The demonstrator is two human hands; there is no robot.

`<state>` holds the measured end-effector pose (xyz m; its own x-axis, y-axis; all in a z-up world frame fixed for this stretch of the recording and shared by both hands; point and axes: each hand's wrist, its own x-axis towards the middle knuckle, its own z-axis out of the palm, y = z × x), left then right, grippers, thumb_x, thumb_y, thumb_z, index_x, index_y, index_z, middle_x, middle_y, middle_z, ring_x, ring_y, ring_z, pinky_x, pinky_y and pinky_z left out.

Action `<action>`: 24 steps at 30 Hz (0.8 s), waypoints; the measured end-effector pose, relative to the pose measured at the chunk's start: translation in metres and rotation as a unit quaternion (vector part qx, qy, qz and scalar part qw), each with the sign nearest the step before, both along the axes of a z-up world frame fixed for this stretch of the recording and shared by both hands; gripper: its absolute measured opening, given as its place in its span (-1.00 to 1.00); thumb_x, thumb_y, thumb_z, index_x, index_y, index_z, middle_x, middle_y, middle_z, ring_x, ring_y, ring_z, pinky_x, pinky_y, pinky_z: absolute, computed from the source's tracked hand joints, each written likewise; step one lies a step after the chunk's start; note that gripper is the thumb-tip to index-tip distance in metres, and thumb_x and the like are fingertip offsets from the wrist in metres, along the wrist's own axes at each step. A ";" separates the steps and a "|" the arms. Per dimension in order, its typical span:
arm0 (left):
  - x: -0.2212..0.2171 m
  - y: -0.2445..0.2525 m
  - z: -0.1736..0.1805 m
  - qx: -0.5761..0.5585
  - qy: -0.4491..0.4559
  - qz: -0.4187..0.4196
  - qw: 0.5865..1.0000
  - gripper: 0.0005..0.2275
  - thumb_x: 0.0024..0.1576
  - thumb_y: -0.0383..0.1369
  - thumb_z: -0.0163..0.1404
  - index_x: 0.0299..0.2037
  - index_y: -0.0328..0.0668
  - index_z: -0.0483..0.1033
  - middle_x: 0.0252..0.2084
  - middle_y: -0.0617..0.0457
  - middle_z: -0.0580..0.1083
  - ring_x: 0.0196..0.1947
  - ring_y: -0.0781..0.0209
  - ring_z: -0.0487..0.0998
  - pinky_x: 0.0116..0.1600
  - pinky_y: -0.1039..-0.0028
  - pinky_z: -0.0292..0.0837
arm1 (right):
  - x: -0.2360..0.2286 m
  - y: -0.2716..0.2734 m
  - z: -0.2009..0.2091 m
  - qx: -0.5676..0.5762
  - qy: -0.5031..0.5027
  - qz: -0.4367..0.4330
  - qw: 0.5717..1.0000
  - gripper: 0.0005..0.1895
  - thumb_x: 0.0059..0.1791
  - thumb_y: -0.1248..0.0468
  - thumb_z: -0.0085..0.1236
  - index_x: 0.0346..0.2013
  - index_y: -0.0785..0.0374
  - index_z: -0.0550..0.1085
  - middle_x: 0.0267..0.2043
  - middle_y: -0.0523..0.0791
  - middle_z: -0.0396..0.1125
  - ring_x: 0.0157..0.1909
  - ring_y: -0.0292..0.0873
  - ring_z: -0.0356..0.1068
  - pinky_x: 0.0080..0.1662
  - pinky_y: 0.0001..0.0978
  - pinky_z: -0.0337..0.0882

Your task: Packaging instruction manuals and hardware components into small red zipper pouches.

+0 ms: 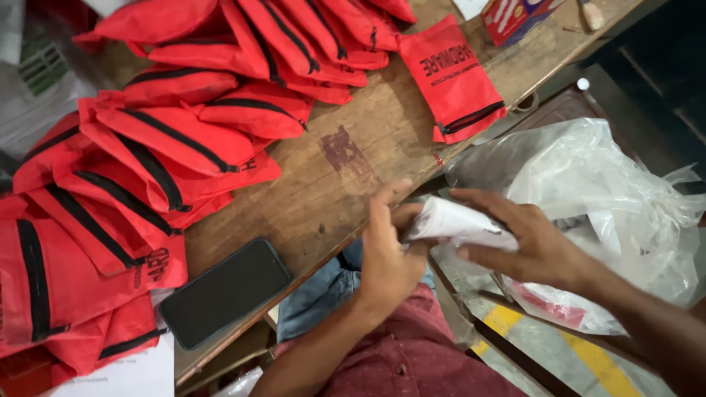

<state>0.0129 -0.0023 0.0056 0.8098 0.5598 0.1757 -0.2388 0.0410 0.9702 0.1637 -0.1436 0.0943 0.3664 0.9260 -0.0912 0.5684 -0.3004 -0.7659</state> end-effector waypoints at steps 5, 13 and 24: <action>0.027 0.004 0.025 -0.089 -0.014 -0.047 0.995 -0.35 0.02 -0.70 0.24 0.30 -0.26 0.18 0.02 -0.13 0.55 -0.02 0.24 0.61 0.03 0.47 0.58 | 0.008 -0.017 -0.013 -0.043 0.147 -0.179 0.972 -0.04 -0.23 0.34 0.38 0.43 -0.01 0.17 0.07 -0.01 0.38 0.13 -0.09 0.42 0.04 -0.18 0.48; 0.073 0.001 0.009 -0.169 -0.015 -0.055 0.984 -0.56 0.06 -0.69 0.20 0.17 -0.38 0.46 -0.02 0.00 0.56 -0.04 0.31 0.58 0.08 0.49 0.55 | 0.019 -0.030 -0.038 0.181 0.313 -0.237 0.902 0.01 -0.17 0.47 0.29 0.51 0.05 0.05 0.16 -0.04 0.32 0.18 -0.17 0.36 0.13 -0.27 0.41; 0.050 0.007 0.030 -0.030 0.019 -0.123 0.992 -0.59 0.25 -0.24 0.13 0.20 -0.30 0.34 -0.02 0.03 0.52 -0.01 0.32 0.52 0.08 0.48 0.49 | 0.037 -0.036 -0.040 0.088 0.304 -0.287 0.904 -0.78 -0.03 0.47 0.21 -0.09 0.45 0.52 -0.36 0.01 0.47 -0.49 -0.23 0.34 -0.54 -0.42 0.19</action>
<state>0.0632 0.0046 0.0360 0.9283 0.3535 0.1154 -0.1783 0.1506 0.9724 0.2007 -0.1795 0.0542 0.7233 0.6186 -0.3068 -0.1848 -0.2547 -0.9492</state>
